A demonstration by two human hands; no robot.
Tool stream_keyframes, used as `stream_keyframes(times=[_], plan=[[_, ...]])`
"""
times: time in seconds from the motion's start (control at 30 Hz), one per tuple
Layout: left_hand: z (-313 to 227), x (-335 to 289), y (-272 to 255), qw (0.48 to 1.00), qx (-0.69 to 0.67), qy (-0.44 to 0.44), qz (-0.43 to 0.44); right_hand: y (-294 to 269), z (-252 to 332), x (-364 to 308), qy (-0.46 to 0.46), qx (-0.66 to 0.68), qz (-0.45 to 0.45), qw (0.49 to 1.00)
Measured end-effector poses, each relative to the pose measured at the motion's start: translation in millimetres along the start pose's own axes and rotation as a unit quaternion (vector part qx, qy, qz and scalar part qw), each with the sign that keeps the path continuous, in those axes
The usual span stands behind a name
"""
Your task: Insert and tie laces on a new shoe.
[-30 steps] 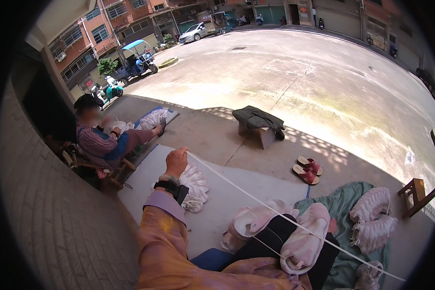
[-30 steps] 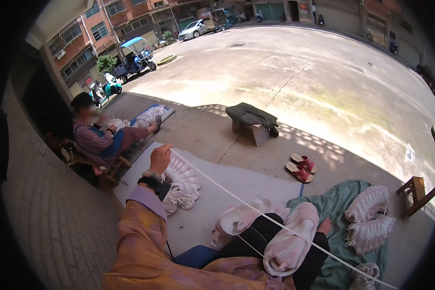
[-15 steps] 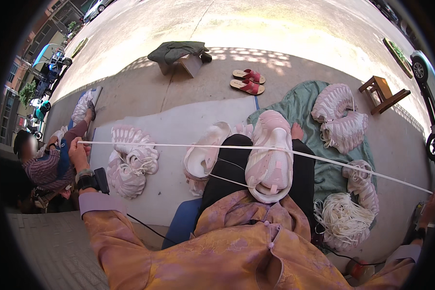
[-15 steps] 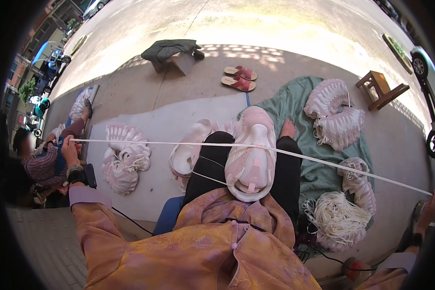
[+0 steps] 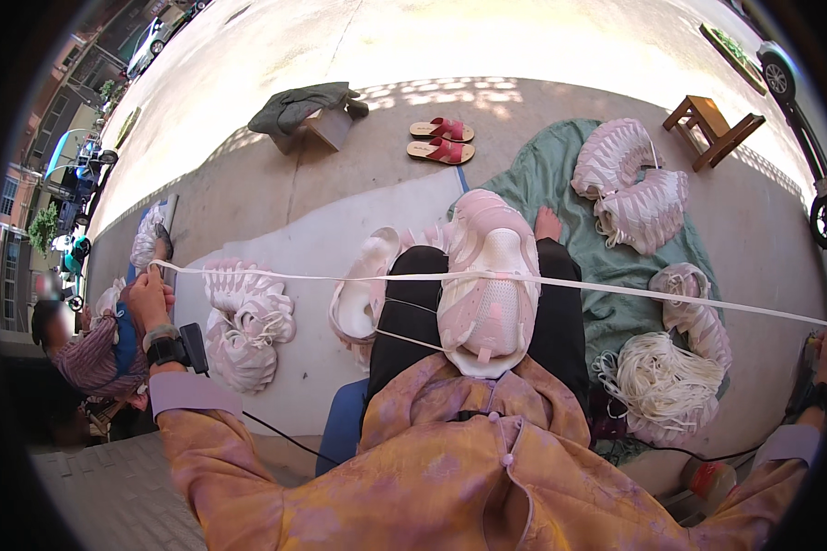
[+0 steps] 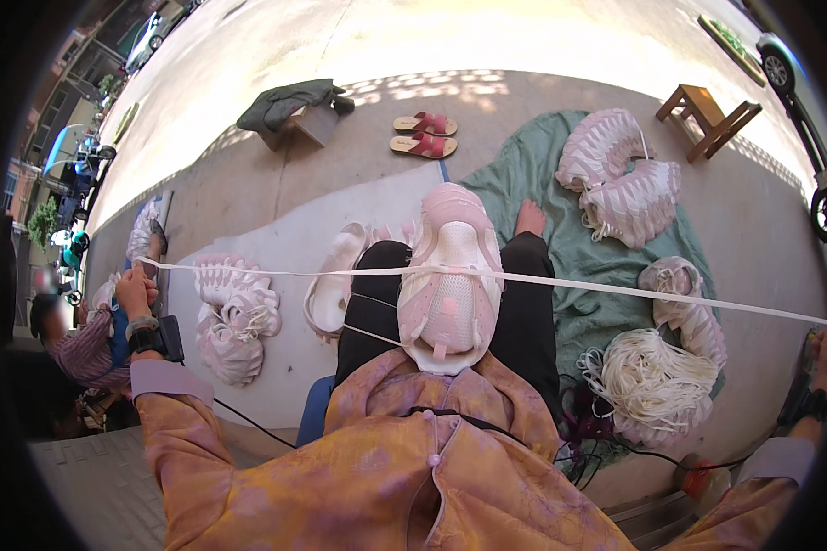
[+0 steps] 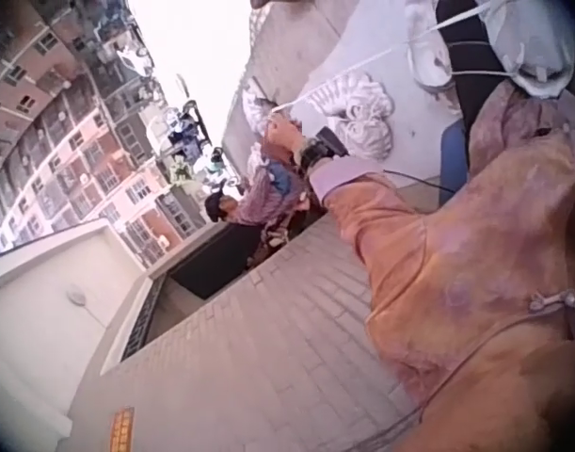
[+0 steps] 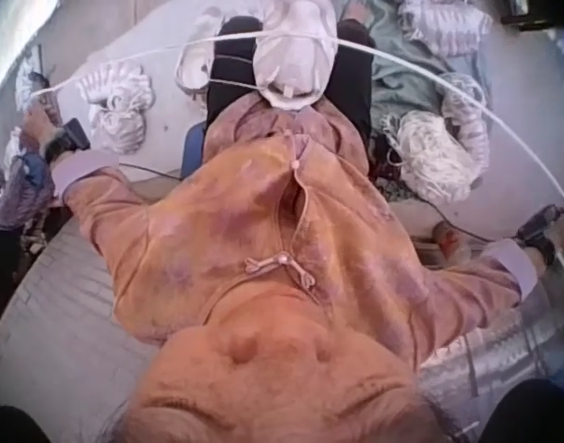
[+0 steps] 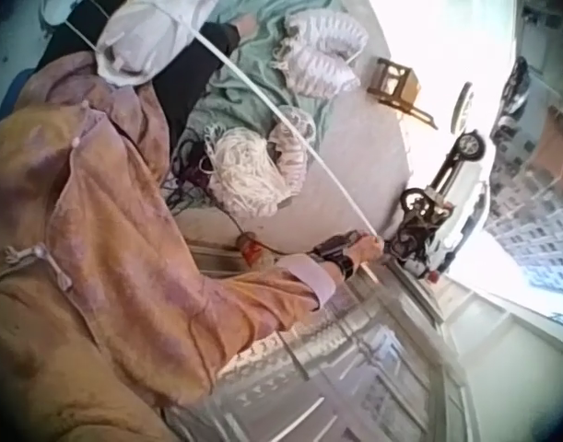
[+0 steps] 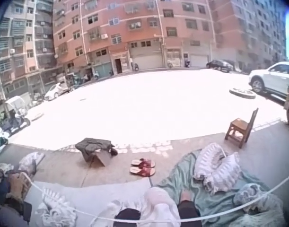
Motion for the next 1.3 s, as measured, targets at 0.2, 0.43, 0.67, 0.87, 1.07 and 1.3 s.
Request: stream_keyframes(times=[0.2, 0.43, 0.67, 0.87, 1.07, 1.3], plan=[[-43, -157, 88, 0.894, -0.027, -0.001, 0.448, 149, 261, -219, 0.092, 0.402, 0.410, 0.814], [-79, -317, 161, 0.709, -0.067, 0.352, 0.608, 161, 426, -343, -0.103, 0.574, 0.581, 0.567], [-76, -350, 157, 0.744, -0.089, 0.377, 0.545, 162, 474, -370, -0.479, 0.393, 0.268, 0.738], [-79, -363, 158, 0.769, -0.038, 0.360, 0.527, 183, 480, -366, -0.507, 0.382, 0.246, 0.733], [-82, -370, 164, 0.771, -0.019, 0.407, 0.489, 184, 489, -366, -0.500, 0.396, 0.254, 0.727], [-94, -367, 155, 0.759, 0.012, 0.428, 0.491, 176, 481, -355, -0.532, 0.338, 0.247, 0.736]])
Point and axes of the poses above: each hand's wrist, its own x-axis towards the middle knuckle, its own y-axis out of the palm, z = x × y, the point moved 1 cm from there along x, towards the middle knuckle, and after that the axes turned 7 degrees about -y, right-handed, at the moved point
